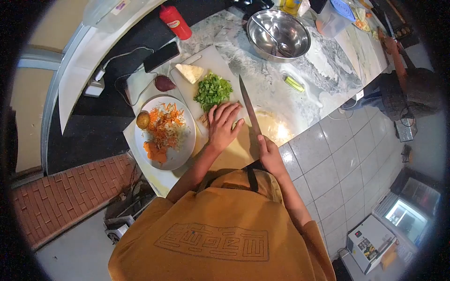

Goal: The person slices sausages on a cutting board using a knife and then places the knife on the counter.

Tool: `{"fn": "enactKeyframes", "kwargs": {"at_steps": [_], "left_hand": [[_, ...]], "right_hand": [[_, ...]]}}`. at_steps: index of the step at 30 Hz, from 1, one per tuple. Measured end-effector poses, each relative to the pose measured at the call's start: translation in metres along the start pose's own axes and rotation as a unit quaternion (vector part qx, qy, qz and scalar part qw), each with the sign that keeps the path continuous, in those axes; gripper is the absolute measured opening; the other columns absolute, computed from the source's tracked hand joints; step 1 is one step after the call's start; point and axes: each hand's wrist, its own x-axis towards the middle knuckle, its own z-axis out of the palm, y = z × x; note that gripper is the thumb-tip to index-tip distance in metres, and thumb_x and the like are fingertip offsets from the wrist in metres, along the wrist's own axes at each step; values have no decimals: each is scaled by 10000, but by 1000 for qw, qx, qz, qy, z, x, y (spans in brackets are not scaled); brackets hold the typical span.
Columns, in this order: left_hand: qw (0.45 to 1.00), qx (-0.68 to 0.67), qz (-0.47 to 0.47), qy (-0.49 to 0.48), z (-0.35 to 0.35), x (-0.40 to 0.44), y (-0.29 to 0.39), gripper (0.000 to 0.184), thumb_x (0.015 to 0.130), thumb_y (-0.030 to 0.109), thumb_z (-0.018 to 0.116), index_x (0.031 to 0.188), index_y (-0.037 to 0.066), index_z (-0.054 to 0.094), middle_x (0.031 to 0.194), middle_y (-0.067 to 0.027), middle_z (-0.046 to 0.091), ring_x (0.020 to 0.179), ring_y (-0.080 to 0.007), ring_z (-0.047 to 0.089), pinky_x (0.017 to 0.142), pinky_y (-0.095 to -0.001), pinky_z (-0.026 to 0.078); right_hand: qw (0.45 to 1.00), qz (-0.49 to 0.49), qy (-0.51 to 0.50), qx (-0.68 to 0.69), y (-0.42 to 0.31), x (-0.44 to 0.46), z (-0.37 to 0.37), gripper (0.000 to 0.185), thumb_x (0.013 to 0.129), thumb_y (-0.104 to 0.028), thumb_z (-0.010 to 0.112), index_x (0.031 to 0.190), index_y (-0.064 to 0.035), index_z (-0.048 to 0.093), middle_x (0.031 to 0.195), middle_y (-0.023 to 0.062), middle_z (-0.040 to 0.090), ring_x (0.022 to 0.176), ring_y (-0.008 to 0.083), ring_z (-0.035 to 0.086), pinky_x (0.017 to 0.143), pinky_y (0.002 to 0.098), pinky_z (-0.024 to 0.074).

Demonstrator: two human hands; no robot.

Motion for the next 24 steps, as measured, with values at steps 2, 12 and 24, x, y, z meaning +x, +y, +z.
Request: {"fn": "enactKeyframes", "kwargs": {"at_steps": [2,12,24], "left_hand": [[1000,13,8,18,-2,0,1,383,885,281,660,1211,83,623,1244,-39,593,1223,-232,498,1091,-497,287],[583,-720,-377,12,-44,24,18,200,1020,171,556,1147,24,606,1029,-31,649,893,-119,601,814,-286,493],[808,-504,-306,-4,-51,15,-10,187,946,132,654,1102,31,639,1008,-43,666,914,-144,612,820,-289,488]], "right_hand": [[910,270,-162,269,-37,-2,-20,440,1054,-468,410,835,-91,461,597,11,404,416,121,353,363,274,277],[794,334,-304,407,-42,-16,-29,442,1036,-534,406,827,-144,416,602,-48,341,449,37,242,378,213,173],[850,320,-227,350,-41,-24,-25,459,1026,-542,418,841,-123,427,593,-30,341,430,65,294,367,233,200]]}}
